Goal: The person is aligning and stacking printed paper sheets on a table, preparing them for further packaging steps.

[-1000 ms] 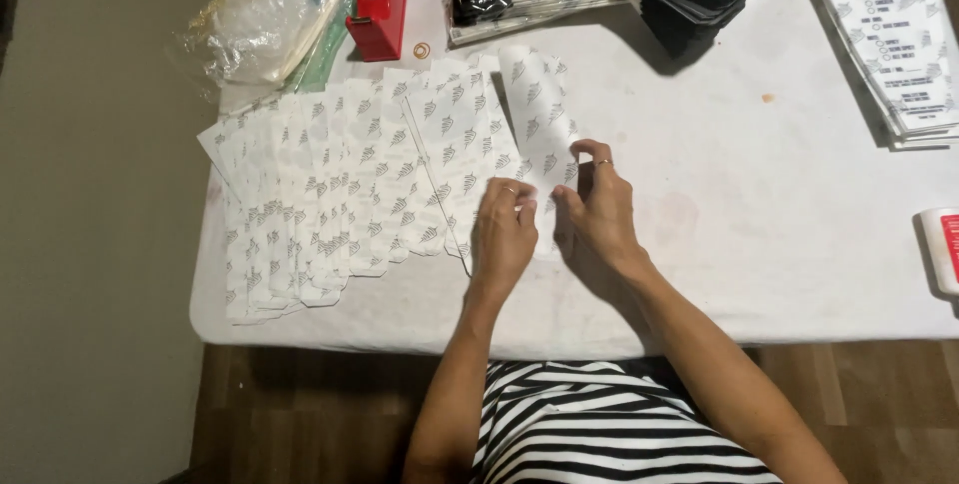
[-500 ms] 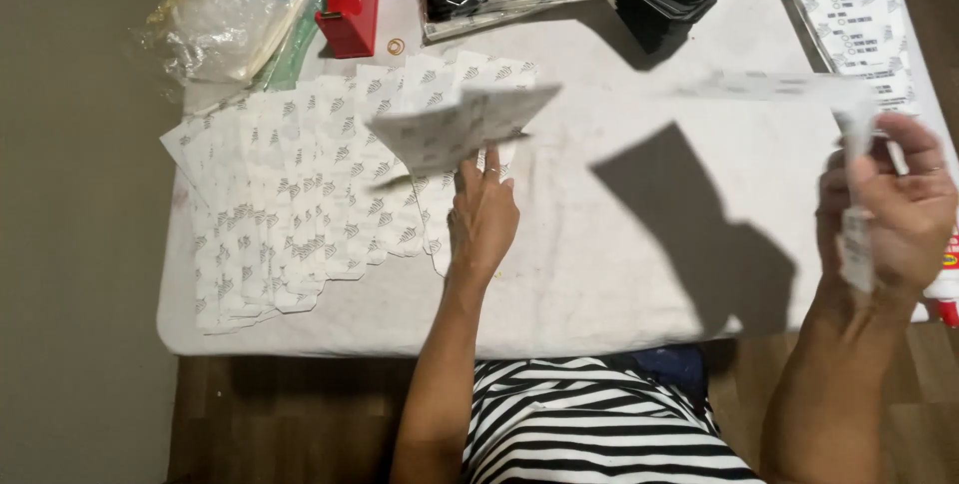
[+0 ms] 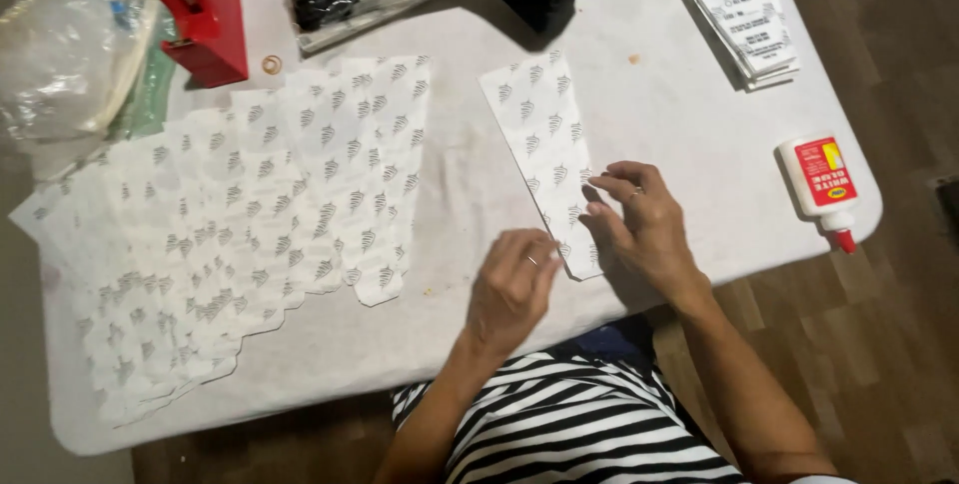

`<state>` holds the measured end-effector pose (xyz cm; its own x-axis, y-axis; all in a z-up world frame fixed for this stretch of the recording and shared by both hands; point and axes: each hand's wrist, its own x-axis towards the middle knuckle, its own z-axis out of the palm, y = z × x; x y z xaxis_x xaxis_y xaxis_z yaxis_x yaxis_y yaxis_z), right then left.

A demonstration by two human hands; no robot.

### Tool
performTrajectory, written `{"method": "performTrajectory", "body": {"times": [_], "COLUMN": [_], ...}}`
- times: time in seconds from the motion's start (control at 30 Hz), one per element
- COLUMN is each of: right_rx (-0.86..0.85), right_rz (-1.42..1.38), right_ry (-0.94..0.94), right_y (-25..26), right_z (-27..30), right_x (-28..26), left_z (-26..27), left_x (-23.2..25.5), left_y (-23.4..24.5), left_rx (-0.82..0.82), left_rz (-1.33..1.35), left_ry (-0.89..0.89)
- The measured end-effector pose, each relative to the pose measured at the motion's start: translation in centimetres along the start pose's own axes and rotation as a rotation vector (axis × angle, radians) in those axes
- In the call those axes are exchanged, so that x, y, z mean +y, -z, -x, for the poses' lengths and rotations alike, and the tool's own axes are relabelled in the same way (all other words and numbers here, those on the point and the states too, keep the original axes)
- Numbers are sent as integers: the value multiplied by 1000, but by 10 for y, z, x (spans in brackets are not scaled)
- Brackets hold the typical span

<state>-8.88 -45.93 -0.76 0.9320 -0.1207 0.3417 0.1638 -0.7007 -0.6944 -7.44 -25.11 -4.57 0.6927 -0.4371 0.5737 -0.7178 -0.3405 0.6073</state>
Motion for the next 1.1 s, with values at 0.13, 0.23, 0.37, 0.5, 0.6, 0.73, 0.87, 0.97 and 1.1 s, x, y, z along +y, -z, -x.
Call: {"method": "performTrajectory", "body": {"times": [0.13,0.23,0.37,0.5,0.6,0.73,0.87,0.97,1.1], "right_rx": [7,-151,-177,-164,-162,-153,-142,-138,-143], "right_rz": [-7,-155,-167,-197,-194,-172,-120,-87,-58], "right_ry": [89,150,257,320,328,333,397,403,364], "right_y": [30,36,38,34,33,32,28,26,21], "right_z": [12,24,23,23,25,25,27,30,33], "right_x": [-1,-11,-18,-16,-16,-16,-13,-9,-6], "left_z": [10,15,11,6,5,9,11,6,1], "left_x": [18,19,20,23,26,26,27,32,36], "left_y": [-9,-16,-15,-13,-15,-19,-18,-12,-11], "left_rx": [-49,-128,-123,-86,-73,-65,-75,-78,-72], "left_rz": [32,-24,-86,-104,-116,-104,-20,18,27], "left_ry": [-67,-64,-82,-114,-106,-80,-3,44,91]}}
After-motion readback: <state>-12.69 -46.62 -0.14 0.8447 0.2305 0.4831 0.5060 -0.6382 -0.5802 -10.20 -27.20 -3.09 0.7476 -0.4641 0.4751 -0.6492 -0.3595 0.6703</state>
